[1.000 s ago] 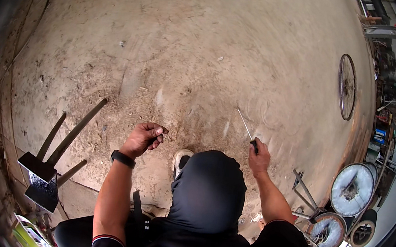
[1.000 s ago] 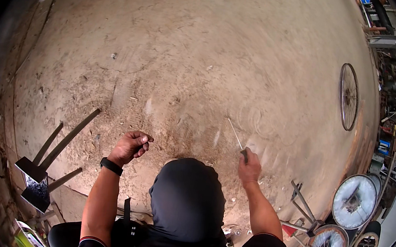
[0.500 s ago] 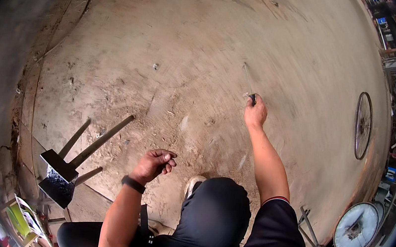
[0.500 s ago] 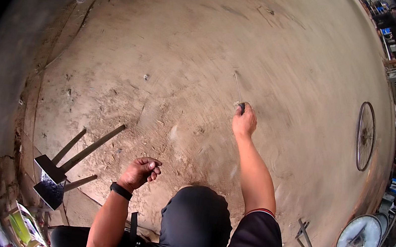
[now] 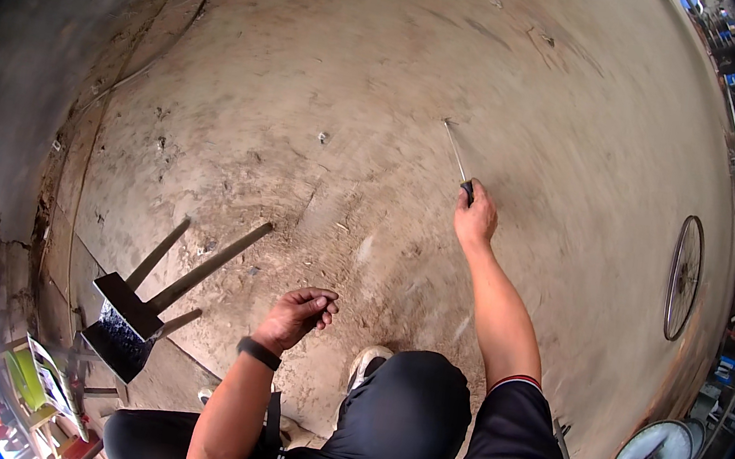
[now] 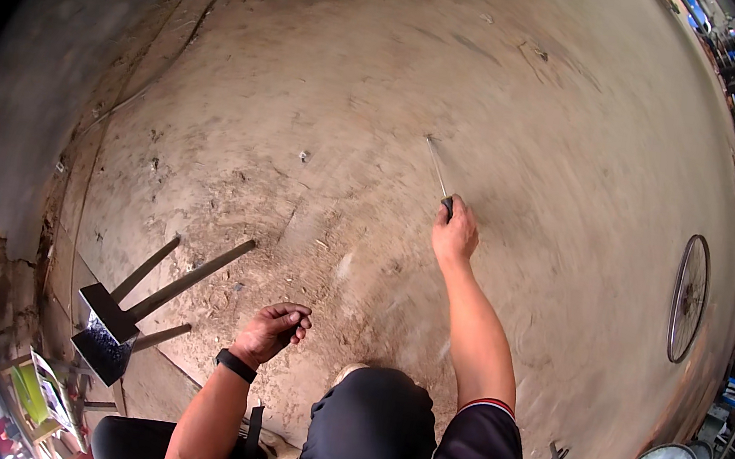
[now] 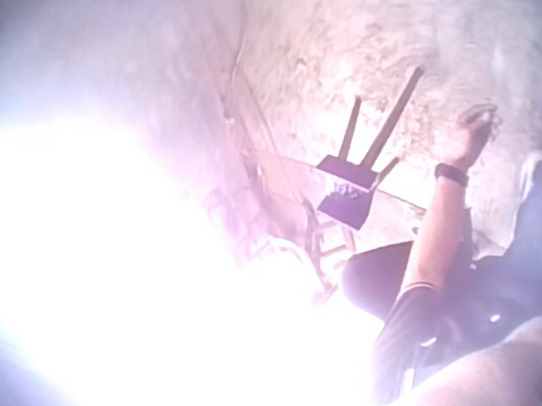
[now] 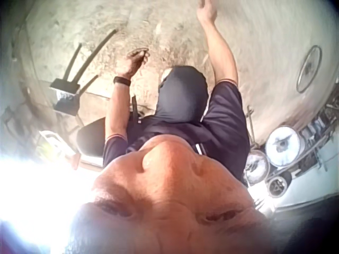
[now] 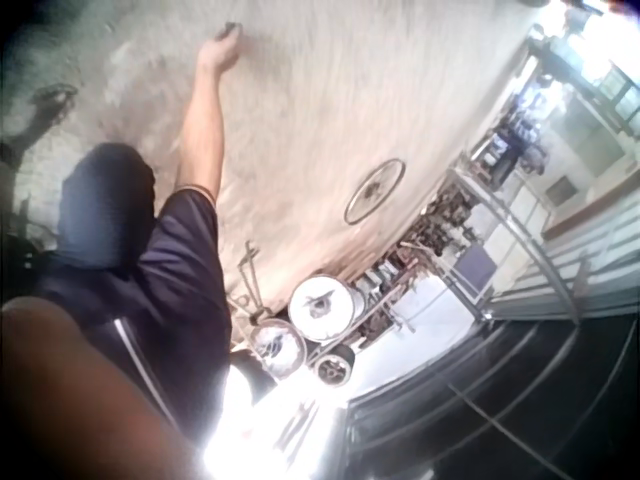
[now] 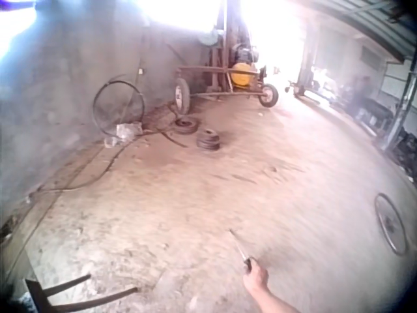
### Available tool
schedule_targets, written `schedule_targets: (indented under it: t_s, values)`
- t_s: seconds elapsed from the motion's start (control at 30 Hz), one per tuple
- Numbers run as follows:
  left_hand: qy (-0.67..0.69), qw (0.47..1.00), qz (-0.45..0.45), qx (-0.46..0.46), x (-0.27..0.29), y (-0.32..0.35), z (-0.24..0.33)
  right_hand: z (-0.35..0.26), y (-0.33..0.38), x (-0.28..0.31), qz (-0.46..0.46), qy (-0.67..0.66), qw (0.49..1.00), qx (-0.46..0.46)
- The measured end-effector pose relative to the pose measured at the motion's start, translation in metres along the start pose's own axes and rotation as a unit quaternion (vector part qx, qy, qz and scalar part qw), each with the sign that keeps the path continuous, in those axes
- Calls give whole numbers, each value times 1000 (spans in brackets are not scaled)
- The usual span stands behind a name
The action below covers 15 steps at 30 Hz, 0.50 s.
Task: The person moves a large black cylindrical object and a metal sheet using a yellow hand pallet jack, then enters a workshop and scrapes the concrete floor with a screwdriver.
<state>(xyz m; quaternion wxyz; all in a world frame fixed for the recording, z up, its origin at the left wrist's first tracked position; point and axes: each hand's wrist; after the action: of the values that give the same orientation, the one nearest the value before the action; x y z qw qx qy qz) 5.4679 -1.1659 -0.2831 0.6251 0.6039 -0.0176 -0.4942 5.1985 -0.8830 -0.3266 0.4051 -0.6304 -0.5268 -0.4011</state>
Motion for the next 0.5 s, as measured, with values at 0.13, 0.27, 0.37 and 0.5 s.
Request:
schedule_targets:
  t_s: [0.13, 0.27, 0.37, 0.5]
  values:
    - [6, 1000, 18, -11, -12, -15, 2, 13, 17, 18, 15, -52, 997, 63]
    - [33, 996, 48, -62, -34, -35, 14, 8, 58, 62, -26, -123, 983, 137]
    - [29, 993, 66, -89, -38, -50, 25, -5, 91, 103, -93, -171, 959, 205]
    - [-97, 993, 52, -49, -27, -43, 48, -29, 128, 136, -170, -166, 926, 295]
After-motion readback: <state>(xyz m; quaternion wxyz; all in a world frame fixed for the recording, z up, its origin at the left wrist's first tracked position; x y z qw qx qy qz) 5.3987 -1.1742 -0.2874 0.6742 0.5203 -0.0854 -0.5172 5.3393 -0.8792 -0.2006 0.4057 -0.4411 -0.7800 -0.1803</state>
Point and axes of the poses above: each hand's wrist, its own y-axis away from the middle knuckle, its own x-axis out of the back of the hand, z = x × y, and after that the axes turned 9 degrees about z, right-handed
